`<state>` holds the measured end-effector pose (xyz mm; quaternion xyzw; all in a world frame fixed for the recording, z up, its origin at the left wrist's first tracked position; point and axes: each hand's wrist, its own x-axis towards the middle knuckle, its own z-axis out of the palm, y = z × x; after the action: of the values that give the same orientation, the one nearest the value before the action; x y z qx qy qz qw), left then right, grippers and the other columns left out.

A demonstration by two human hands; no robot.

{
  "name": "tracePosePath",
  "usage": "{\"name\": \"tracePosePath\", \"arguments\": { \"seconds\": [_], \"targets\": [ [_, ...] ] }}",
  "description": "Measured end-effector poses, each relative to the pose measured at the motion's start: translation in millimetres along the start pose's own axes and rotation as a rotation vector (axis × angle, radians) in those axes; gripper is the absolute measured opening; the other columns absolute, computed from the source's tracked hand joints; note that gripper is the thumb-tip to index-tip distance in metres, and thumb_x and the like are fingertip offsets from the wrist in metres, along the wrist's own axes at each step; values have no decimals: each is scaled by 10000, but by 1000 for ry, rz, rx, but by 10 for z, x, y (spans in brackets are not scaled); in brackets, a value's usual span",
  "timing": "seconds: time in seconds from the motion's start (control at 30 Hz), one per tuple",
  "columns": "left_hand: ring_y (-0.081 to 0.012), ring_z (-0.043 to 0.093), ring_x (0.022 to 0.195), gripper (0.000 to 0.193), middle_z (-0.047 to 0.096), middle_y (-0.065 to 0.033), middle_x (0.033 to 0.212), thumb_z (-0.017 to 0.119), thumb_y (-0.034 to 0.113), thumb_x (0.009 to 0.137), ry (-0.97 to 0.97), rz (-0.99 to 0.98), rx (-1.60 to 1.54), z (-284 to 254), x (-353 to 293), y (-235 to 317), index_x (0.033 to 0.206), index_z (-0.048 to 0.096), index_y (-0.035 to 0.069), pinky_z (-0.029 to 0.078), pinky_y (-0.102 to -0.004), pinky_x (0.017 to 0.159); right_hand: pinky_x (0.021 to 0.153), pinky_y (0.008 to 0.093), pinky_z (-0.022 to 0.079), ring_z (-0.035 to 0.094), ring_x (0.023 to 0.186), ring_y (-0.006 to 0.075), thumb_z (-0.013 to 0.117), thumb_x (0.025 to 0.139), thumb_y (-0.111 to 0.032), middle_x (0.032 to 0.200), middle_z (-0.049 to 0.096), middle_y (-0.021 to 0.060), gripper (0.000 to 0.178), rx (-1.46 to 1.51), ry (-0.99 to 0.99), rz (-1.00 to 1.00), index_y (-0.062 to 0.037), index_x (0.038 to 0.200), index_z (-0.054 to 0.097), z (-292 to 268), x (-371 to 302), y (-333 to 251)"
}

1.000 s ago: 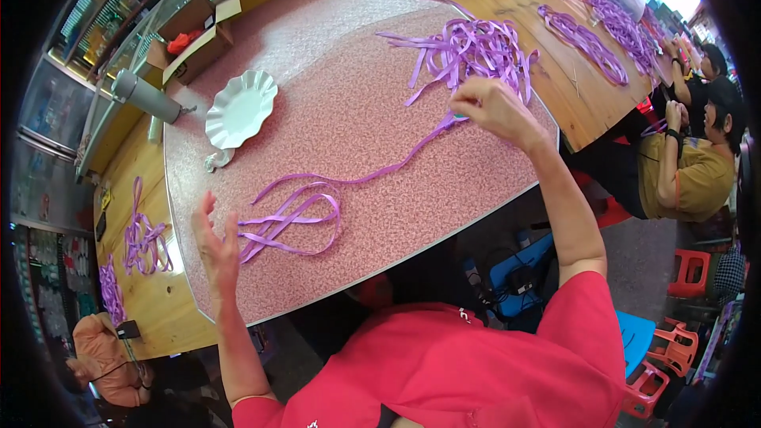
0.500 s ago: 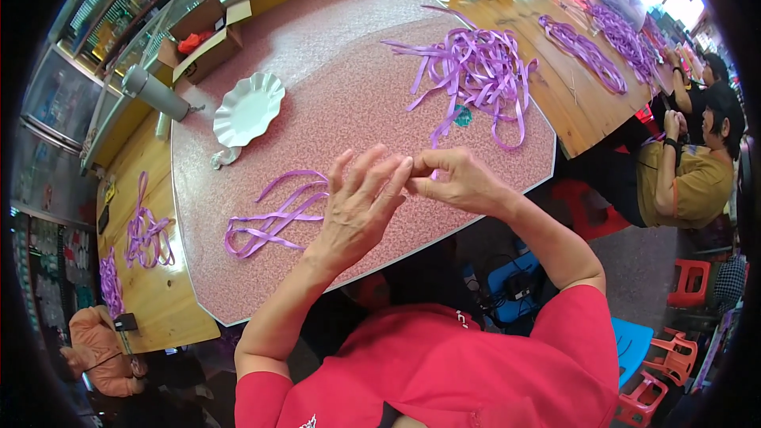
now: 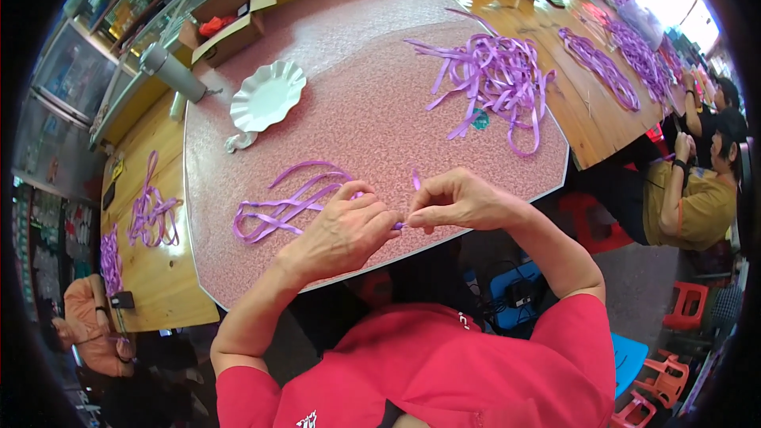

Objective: The person is tying knots or loops into purple ribbons at a factory workbench.

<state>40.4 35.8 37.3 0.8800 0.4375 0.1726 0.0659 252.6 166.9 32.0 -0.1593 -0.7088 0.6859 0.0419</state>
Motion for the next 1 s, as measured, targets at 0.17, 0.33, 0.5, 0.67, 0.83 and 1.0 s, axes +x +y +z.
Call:
{"name": "tracePosePath", "arguments": {
  "seconds": [0.17,0.33,0.5,0.67,0.83,1.0],
  "targets": [
    [-268,643,945,296,652,-116,966,662,140,906,149,-117,-240,-135,-134,-29,1177,608,34,472,-413,926,692,253,512,629,767,95,686,928,-139,819,663,29,165,120,21,-34,24,953,678,-35,13,-105],
    [-276,658,821,217,654,-124,914,649,102,919,269,-349,-534,-155,33,71,1119,630,18,512,-348,716,685,240,486,605,767,76,694,929,-188,808,656,14,206,124,56,-93,15,954,675,12,163,-100],
    [-270,641,746,154,650,-139,834,661,119,907,220,-311,-386,-164,-22,-9,1018,658,12,485,-355,655,683,237,484,601,763,77,698,926,-190,805,650,10,208,109,87,-72,15,953,675,16,148,-150],
    [-203,624,690,148,637,-121,768,661,138,915,150,-358,-376,-400,-188,-176,959,668,-3,469,-322,612,675,234,486,601,751,79,698,924,-186,801,652,12,201,50,104,-65,13,950,680,-76,68,-195],
    [-87,534,594,193,596,-5,684,633,176,959,210,-432,-430,-646,-625,-467,912,674,-7,422,-266,528,695,242,511,626,749,92,685,913,-106,805,657,25,111,-136,327,-57,3,928,668,-442,-74,-160],
    [-36,477,599,202,513,47,675,602,230,986,161,-784,-449,-914,-1126,-724,951,630,33,407,-215,537,711,250,525,632,728,85,664,937,-161,794,670,21,137,-162,558,-32,-25,946,675,-1072,-318,131]
  ]
}}
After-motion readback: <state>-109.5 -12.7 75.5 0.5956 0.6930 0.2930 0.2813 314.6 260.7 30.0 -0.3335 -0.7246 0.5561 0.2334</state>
